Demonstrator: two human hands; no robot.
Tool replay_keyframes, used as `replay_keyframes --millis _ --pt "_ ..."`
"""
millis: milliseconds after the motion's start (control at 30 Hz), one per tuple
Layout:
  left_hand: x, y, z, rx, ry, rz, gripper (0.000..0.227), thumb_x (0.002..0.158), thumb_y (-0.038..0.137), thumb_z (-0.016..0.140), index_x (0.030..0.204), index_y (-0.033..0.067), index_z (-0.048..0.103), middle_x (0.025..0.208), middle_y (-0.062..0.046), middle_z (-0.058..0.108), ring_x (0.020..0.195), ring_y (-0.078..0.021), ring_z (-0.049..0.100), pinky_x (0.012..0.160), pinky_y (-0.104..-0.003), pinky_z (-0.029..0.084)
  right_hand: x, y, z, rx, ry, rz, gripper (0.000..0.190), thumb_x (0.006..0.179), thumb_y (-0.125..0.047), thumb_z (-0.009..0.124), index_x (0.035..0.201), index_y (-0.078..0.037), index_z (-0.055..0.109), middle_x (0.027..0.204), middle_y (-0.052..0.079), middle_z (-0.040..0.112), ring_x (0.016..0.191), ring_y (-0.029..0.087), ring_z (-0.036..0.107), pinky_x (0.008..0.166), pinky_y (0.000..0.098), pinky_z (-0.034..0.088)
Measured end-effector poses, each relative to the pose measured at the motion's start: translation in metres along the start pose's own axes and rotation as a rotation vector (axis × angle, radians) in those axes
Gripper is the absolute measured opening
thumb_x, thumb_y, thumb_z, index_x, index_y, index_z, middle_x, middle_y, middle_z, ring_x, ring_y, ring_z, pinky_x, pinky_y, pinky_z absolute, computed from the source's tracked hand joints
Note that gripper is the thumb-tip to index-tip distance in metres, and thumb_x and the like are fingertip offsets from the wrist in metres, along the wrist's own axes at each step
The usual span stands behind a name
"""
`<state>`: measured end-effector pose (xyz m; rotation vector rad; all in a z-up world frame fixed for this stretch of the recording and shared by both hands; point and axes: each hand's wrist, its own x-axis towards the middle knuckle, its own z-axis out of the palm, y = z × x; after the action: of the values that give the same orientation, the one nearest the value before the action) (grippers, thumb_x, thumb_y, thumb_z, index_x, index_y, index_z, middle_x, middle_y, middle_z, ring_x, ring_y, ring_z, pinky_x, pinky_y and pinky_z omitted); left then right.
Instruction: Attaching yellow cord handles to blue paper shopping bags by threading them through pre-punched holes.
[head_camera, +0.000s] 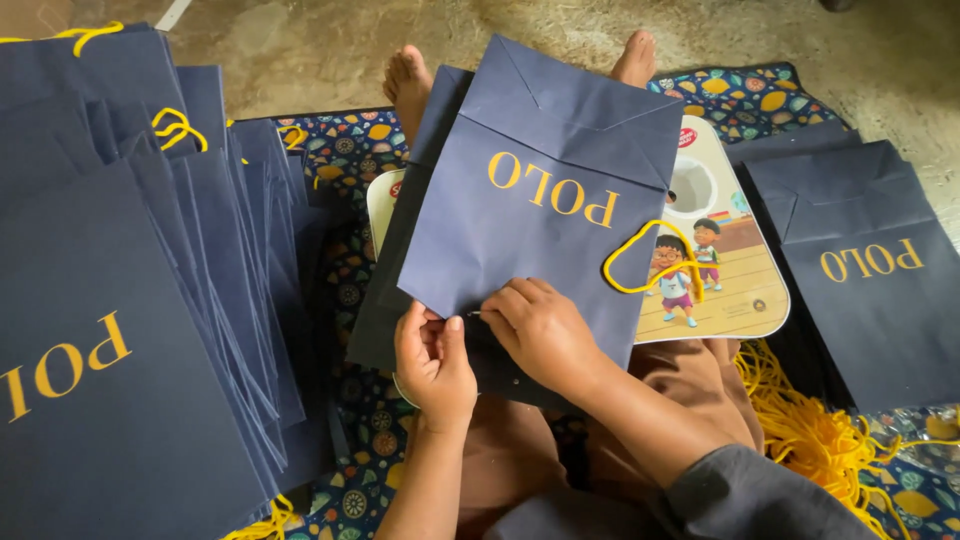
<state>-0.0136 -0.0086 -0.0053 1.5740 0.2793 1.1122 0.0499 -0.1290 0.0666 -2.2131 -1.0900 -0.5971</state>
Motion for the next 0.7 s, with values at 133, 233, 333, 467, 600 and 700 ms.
replay_keyframes --millis 133,233,333,467,600,700 --pt "-0.002 -0.005 -0.001 0.017 0.0 0.028 0.045 0.089 -0.008 0.072 0.132 -0.0117 0.059 0.097 -0.018 0.059 0.075 -0.0241 0.066 0.066 -0.035 0.06 0.007 -0.004 -0.002 -0.015 0.002 -0.041 0.008 0.092 -0.013 0.07 0.088 -0.006 0.068 0.075 0.005 0.061 0.074 0.02 0.067 0.077 0.0304 0.056" --pt "-0.001 -0.006 -0.001 0.004 -0.003 0.026 0.048 0.088 -0.01 0.071 0.134 -0.011 0.058 0.096 -0.018 0.059 0.073 -0.0236 0.067 0.063 -0.034 0.061 0.013 -0.005 -0.002 -0.063 0.032 -0.144 0.012 0.096 -0.014 0.067 0.087 -0.005 0.066 0.076 0.006 0.059 0.076 0.022 0.067 0.076 0.0314 0.055" --pt "-0.004 -0.01 -0.002 -0.028 0.011 0.038 0.049 0.087 -0.01 0.072 0.134 -0.0105 0.058 0.097 -0.017 0.059 0.073 -0.0222 0.066 0.063 -0.034 0.06 0.016 -0.003 -0.006 -0.163 -0.024 -0.263 0.017 0.099 -0.012 0.06 0.085 -0.004 0.066 0.075 0.008 0.06 0.081 0.023 0.066 0.079 0.0327 0.053" --pt "-0.004 -0.01 -0.002 -0.079 0.013 0.037 0.051 0.085 -0.013 0.073 0.133 -0.0124 0.059 0.095 -0.017 0.058 0.074 -0.0243 0.068 0.065 -0.036 0.062 0.017 -0.004 -0.007 -0.15 -0.071 -0.303 0.014 0.096 -0.011 0.063 0.083 -0.005 0.067 0.073 0.008 0.06 0.078 0.023 0.066 0.077 0.0311 0.054" --pt "-0.009 -0.016 -0.003 -0.082 0.013 0.026 0.051 0.087 -0.011 0.072 0.135 -0.013 0.055 0.1 -0.018 0.059 0.08 -0.0231 0.069 0.07 -0.035 0.062 0.009 0.002 0.0 0.05 -0.053 -0.031 0.012 0.089 -0.019 0.074 0.09 -0.006 0.071 0.078 0.007 0.066 0.081 0.025 0.072 0.074 0.0337 0.059" --pt "-0.008 -0.01 -0.003 -0.086 -0.005 0.023 0.052 0.088 -0.009 0.073 0.136 -0.013 0.055 0.101 -0.018 0.059 0.082 -0.0243 0.07 0.071 -0.036 0.062 0.009 0.003 -0.006 0.027 -0.096 0.037 0.017 0.09 -0.024 0.075 0.085 -0.008 0.071 0.076 0.006 0.065 0.077 0.023 0.071 0.071 0.0314 0.059"
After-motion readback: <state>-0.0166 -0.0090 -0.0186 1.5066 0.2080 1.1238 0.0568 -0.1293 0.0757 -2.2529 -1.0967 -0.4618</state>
